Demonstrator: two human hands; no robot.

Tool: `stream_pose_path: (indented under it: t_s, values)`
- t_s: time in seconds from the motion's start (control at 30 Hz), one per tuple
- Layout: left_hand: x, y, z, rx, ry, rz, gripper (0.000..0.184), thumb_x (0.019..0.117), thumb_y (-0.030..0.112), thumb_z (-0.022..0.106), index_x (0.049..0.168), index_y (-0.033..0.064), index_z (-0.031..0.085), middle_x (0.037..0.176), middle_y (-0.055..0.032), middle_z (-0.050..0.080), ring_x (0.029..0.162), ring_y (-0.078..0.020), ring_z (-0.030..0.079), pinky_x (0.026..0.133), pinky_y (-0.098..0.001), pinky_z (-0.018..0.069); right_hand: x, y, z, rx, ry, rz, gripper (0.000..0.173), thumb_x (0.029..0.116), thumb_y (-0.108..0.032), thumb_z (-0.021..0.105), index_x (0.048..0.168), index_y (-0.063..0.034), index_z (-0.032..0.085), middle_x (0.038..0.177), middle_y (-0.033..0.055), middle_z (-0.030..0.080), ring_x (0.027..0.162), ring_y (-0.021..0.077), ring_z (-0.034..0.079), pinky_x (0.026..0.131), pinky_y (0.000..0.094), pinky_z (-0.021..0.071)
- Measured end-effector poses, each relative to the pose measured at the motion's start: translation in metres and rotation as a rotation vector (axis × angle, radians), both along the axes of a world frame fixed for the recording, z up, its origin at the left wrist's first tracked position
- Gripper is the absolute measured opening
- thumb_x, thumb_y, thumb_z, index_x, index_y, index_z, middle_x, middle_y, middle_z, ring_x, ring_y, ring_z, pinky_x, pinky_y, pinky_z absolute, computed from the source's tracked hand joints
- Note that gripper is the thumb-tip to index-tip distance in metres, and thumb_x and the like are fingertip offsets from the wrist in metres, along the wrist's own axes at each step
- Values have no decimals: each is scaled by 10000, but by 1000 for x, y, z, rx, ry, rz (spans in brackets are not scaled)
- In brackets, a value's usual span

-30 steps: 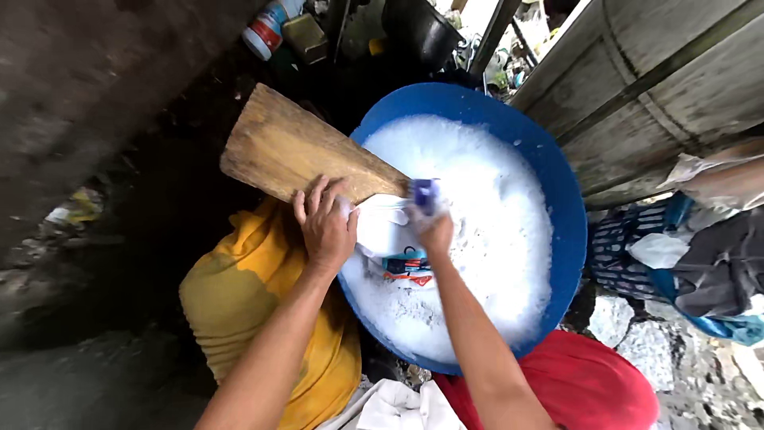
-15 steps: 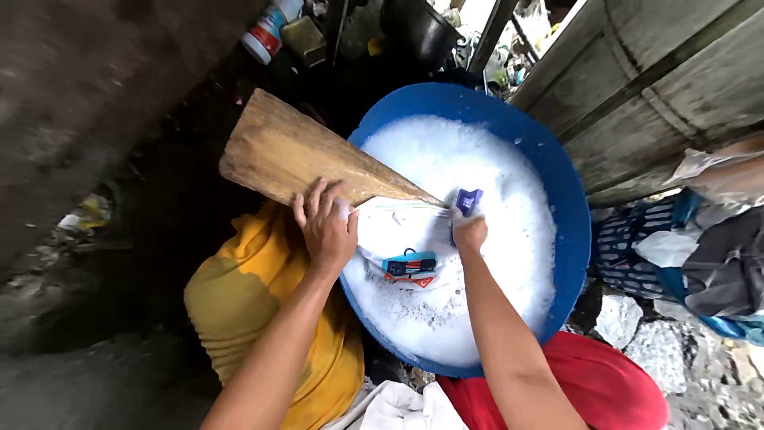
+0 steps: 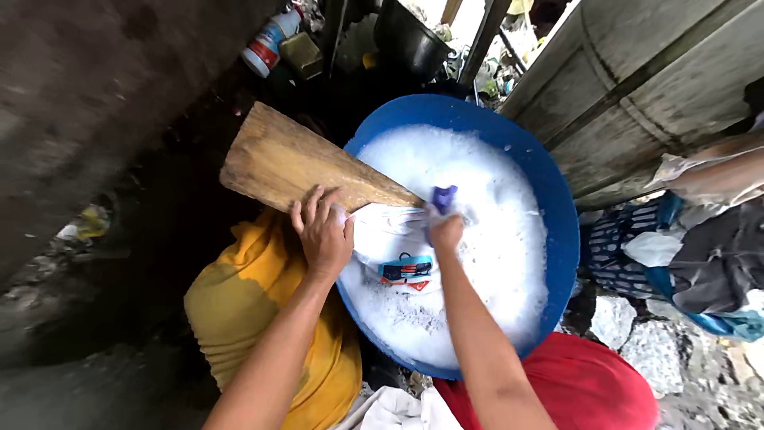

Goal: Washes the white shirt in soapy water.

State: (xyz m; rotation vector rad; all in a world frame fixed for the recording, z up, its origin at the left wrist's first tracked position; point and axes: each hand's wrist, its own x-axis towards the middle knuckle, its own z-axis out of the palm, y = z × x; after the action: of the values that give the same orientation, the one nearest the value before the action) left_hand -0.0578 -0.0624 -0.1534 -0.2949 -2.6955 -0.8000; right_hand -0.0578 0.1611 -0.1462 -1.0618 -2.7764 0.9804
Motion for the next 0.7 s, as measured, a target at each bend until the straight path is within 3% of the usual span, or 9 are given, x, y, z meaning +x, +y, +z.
stream_pose_path:
  t_s: [0.07, 0.13, 0.23, 0.33, 0.43, 0.53, 0.6, 0.7]
  values:
    - [-2, -2, -1, 0, 5, -7, 241, 1000, 207, 569, 978, 14, 712, 1415, -117, 620, 1453, -376, 416, 1197, -661, 141, -1, -61, 16, -15, 127, 216, 499, 950, -369, 714, 1316, -37, 648, 1210, 232, 696, 1130, 418, 671, 940, 623, 531]
    - [2, -4, -1, 7, 0, -19, 248, 1002, 209, 562, 995, 11, 711, 1419, -124, 617, 1454, -387, 413, 1194, -676, 139, 4, -77, 22, -30, 157, 350, 528, 931, -359, 729, 1380, -93, 643, 1251, 202, 693, 1156, 396, 663, 939, 618, 528]
    - [2, -1, 1, 10, -10, -18, 242, 1005, 214, 558, 982, 23, 703, 1427, -109, 612, 1463, -373, 401, 1199, -663, 137, 10, -1, -2, 12, 10, 143, 530, 972, -398, 682, 1324, -6, 628, 1197, 262, 697, 1100, 444, 682, 931, 646, 525]
    - [0, -1, 0, 15, -7, 1, 242, 996, 207, 562, 974, 17, 710, 1419, -113, 618, 1459, -375, 407, 1201, -661, 133, 4, 46, -15, 21, -99, -99, 624, 984, -447, 661, 1379, 28, 576, 1286, 330, 632, 1209, 510, 607, 1005, 684, 459]
    - [1, -1, 2, 10, -41, -10, 251, 1007, 210, 556, 1018, 14, 713, 1431, -118, 606, 1464, -374, 397, 1207, -658, 117, -5, -27, 7, -14, 56, 110, 523, 975, -396, 682, 1315, -2, 633, 1178, 265, 702, 1102, 442, 683, 935, 642, 526]
    - [2, -4, 1, 10, -8, -5, 227, 1001, 188, 556, 982, 17, 705, 1410, -115, 625, 1448, -371, 426, 1197, -664, 142, 0, -94, 27, -64, 180, 414, 545, 923, -370, 742, 1382, -95, 642, 1241, 193, 698, 1150, 381, 668, 932, 604, 536]
    - [2, -4, 0, 14, -13, -20, 230, 1002, 195, 562, 992, 22, 714, 1421, -110, 617, 1455, -368, 416, 1200, -662, 134, 3, -61, 20, -44, 144, 377, 508, 944, -356, 724, 1354, -67, 646, 1239, 200, 703, 1122, 384, 688, 931, 619, 539]
    - [1, -1, 2, 16, -35, -16, 230, 999, 203, 575, 986, 16, 709, 1429, -109, 610, 1463, -362, 404, 1206, -654, 126, 8, 31, -12, 53, -9, 39, 528, 991, -395, 662, 1328, 9, 628, 1210, 299, 680, 1119, 491, 660, 936, 677, 501]
